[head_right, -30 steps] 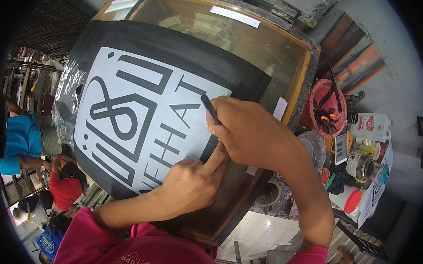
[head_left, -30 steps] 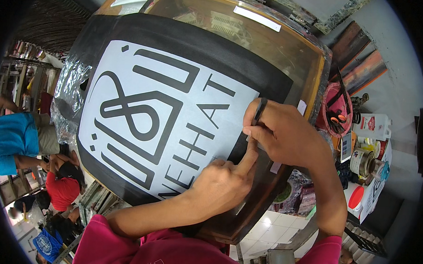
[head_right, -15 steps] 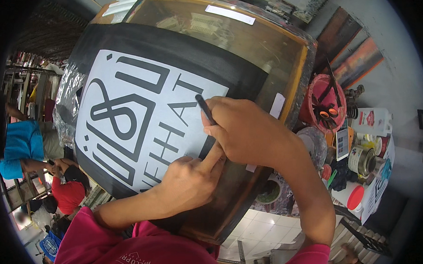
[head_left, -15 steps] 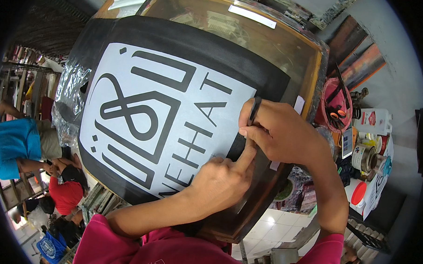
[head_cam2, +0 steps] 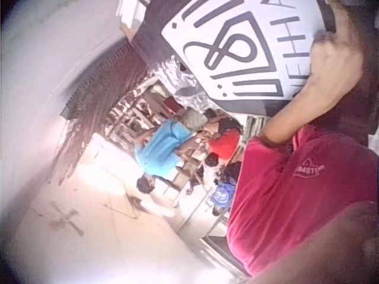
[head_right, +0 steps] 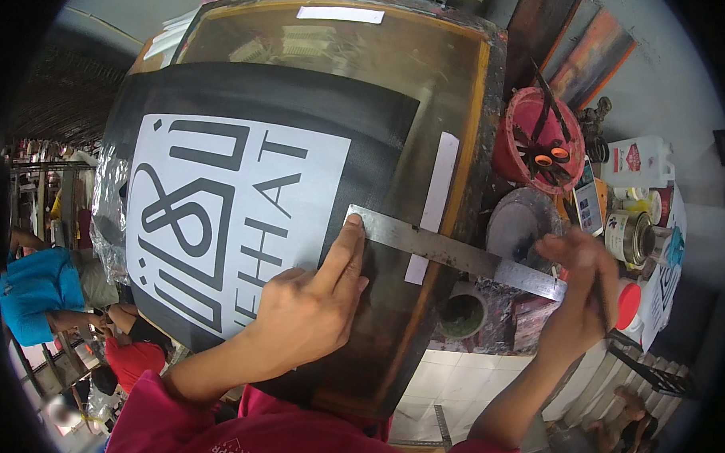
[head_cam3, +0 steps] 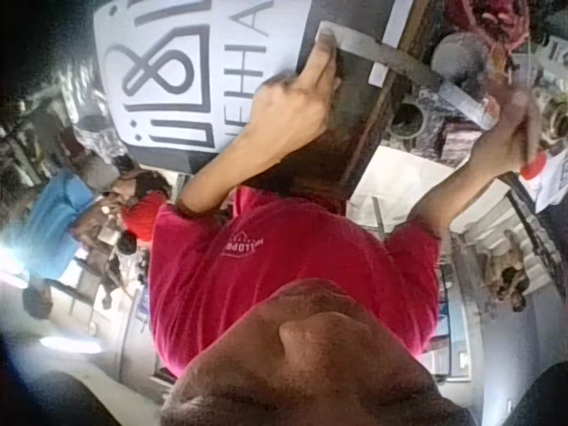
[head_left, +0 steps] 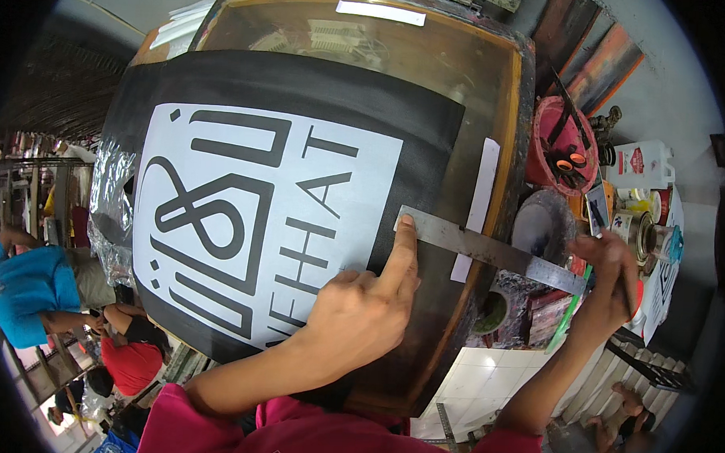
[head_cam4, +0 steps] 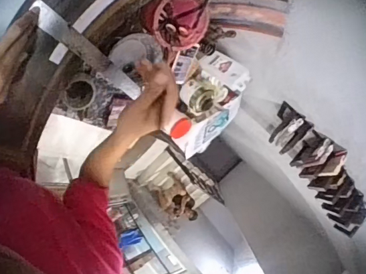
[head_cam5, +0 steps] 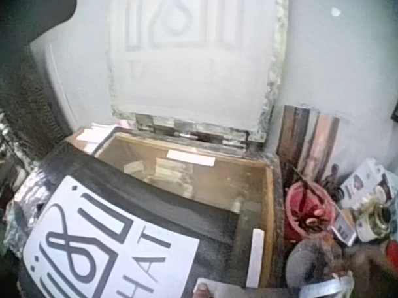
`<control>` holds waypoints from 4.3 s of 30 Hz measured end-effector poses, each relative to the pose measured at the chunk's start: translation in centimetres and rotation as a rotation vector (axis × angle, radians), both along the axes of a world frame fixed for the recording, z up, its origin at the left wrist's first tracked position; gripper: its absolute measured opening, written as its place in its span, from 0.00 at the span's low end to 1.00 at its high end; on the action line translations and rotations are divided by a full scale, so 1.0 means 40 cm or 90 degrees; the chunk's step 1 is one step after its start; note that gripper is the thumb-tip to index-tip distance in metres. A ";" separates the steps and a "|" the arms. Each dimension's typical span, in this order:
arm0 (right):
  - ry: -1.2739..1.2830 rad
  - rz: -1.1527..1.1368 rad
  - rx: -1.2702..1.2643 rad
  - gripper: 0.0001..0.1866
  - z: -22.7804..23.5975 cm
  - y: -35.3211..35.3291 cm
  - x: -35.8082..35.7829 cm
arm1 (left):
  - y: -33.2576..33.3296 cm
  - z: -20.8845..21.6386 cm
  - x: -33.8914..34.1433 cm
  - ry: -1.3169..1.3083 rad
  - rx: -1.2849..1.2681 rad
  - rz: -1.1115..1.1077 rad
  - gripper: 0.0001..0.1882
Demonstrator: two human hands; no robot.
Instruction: The person places a printed logo sheet onto a black tote bag, aligns it using a ruler, and makes marks with a pen.
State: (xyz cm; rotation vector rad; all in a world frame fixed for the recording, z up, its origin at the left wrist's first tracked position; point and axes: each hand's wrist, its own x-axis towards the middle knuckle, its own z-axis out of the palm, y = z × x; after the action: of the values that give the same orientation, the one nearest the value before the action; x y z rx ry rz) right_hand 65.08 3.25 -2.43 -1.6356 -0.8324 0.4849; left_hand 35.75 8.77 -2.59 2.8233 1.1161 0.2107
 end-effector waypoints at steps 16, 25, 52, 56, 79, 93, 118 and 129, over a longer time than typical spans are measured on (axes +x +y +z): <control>-0.477 0.302 -0.155 0.24 -0.068 -0.044 -0.064 | 0.006 0.008 -0.006 0.017 -0.008 0.001 0.25; -0.313 0.237 -0.104 0.22 -0.061 -0.079 -0.057 | 0.058 0.059 -0.092 -0.352 -0.144 0.030 0.15; -0.287 0.241 -0.183 0.23 -0.074 -0.333 -0.235 | -0.243 -0.004 -0.263 -0.192 -0.119 -0.043 0.28; -0.308 0.249 -0.183 0.23 -0.074 -0.333 -0.237 | -0.265 -0.027 -0.234 -0.234 -0.139 -0.056 0.29; -0.308 0.248 -0.177 0.24 -0.080 -0.338 -0.233 | -0.281 -0.057 -0.222 -0.145 -0.101 -0.056 0.35; -0.293 0.255 -0.185 0.25 -0.080 -0.336 -0.228 | -0.282 -0.061 -0.225 -0.113 -0.097 -0.059 0.38; -0.284 0.232 -0.210 0.25 -0.083 -0.332 -0.225 | -0.281 -0.058 -0.219 -0.105 -0.101 -0.046 0.39; -0.266 0.229 -0.216 0.25 -0.084 -0.331 -0.225 | -0.281 -0.057 -0.220 -0.100 -0.100 -0.047 0.39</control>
State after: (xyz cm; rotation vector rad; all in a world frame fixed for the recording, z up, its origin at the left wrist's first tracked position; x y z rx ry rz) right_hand 56.08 -10.00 -5.77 -1.9428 -1.4329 0.5642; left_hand 26.94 -2.49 -4.88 2.6527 0.9496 0.3182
